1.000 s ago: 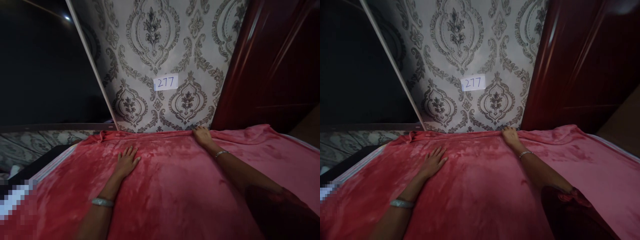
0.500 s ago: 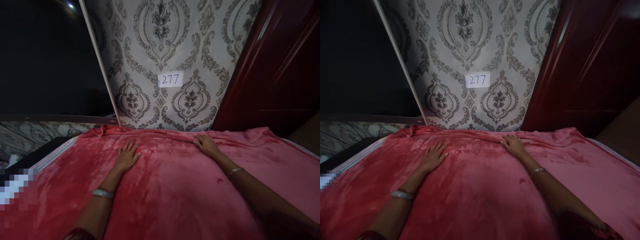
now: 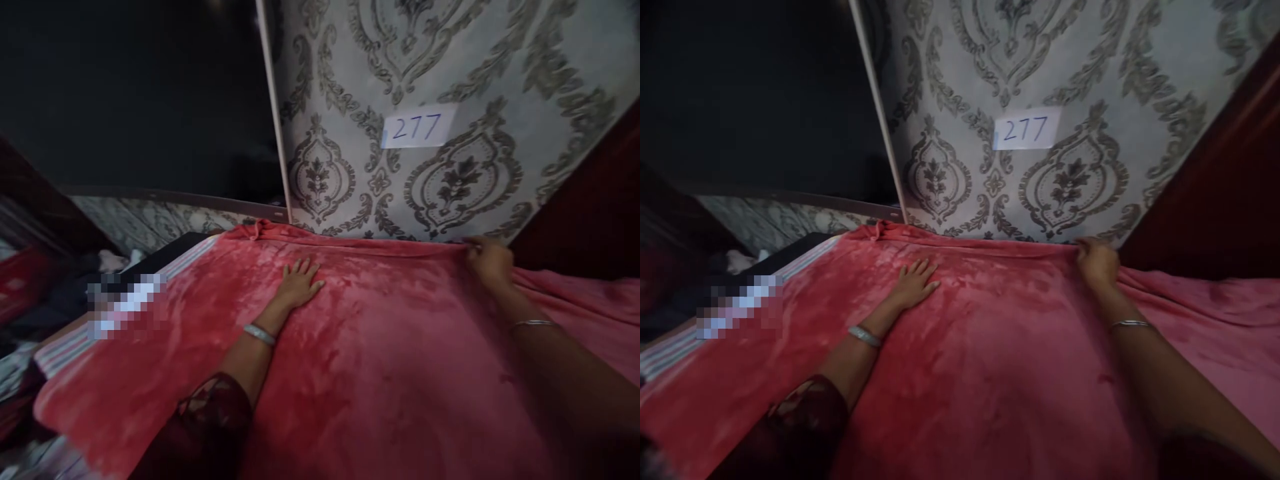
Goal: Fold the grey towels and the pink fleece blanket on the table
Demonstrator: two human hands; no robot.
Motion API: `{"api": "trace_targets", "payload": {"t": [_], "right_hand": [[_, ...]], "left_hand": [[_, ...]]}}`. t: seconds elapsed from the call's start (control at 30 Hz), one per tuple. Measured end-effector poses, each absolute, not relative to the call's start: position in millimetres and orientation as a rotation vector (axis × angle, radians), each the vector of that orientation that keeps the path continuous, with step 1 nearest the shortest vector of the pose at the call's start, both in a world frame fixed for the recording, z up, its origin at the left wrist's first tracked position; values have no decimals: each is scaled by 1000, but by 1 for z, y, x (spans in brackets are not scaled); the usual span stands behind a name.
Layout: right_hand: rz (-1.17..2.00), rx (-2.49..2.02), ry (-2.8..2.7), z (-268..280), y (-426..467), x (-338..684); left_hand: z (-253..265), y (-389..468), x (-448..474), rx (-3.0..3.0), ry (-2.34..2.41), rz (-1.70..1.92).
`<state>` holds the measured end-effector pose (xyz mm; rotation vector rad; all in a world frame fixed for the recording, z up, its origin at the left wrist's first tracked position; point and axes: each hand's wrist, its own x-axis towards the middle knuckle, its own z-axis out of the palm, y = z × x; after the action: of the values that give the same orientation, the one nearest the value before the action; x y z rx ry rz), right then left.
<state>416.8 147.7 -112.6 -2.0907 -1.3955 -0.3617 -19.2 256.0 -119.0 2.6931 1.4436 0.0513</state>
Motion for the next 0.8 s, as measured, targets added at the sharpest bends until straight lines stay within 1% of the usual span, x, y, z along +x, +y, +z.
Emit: {"api": "trace_targets", "payload": {"t": [0.1, 0.2, 0.27, 0.33, 0.5, 0.7, 0.8], "right_hand": [[-351, -2005, -1513, -125, 154, 393], [-221, -1955, -1866, -155, 134, 329], [-176, -2038, -2002, -176, 113, 288], [-236, -2094, -2047, -191, 95, 263], [-321, -2058, -2080, -202, 89, 263], [-272, -2032, -2060, -204, 101, 272], [-246, -1972, -2057, -210, 94, 274]], "left_hand": [[-121, 255, -20, 2670, 1421, 77], [-124, 254, -21, 2675, 1393, 117], [-126, 254, -22, 2683, 1386, 135], [-128, 253, -23, 2682, 1388, 142], [-131, 247, -26, 2684, 1368, 199], [-123, 242, -28, 2676, 1379, 178], [-115, 241, -53, 2669, 1393, 195]]}}
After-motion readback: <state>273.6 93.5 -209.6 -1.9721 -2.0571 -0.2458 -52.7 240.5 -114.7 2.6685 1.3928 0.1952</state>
